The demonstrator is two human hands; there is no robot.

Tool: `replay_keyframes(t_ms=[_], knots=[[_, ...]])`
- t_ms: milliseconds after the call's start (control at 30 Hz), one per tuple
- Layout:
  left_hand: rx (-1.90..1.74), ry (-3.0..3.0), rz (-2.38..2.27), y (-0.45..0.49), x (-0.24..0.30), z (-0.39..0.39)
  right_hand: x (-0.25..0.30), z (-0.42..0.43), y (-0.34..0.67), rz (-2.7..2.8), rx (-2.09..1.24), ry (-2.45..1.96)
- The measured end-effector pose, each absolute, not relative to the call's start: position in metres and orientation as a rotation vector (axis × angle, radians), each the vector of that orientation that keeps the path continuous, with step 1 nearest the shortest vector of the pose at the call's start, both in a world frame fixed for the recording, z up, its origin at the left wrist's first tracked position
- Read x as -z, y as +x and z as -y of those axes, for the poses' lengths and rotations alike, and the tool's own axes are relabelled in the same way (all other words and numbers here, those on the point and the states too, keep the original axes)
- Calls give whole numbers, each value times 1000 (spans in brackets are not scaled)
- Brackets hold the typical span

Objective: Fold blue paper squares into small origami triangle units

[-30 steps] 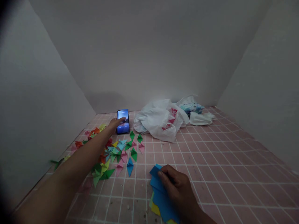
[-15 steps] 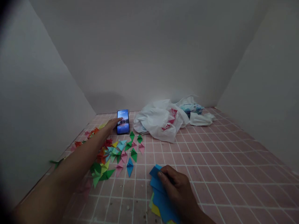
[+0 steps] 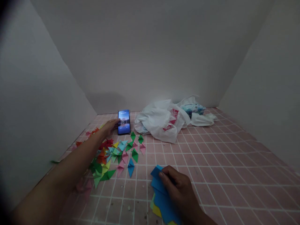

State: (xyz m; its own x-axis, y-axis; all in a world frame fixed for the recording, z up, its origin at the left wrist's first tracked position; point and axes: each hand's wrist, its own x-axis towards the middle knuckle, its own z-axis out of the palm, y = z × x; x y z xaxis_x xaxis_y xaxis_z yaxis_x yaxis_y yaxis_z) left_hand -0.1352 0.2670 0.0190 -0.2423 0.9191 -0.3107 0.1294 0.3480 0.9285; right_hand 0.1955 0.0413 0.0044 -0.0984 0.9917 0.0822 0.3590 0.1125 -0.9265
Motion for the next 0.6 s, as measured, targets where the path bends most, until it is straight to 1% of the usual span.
replay_keyframes(t_ms=[167,367,600], knots=[[-1028,934,-1681,-136,-16,-267,-5,-42,196,1591,-994,-1360],[-1112,936,-1623,-138,-15,-271,6,-44,199,1623,-982,-1330],[-1137,937,-1630,-134,-27,-263,1,-43,199,1610,-1001,-1333]])
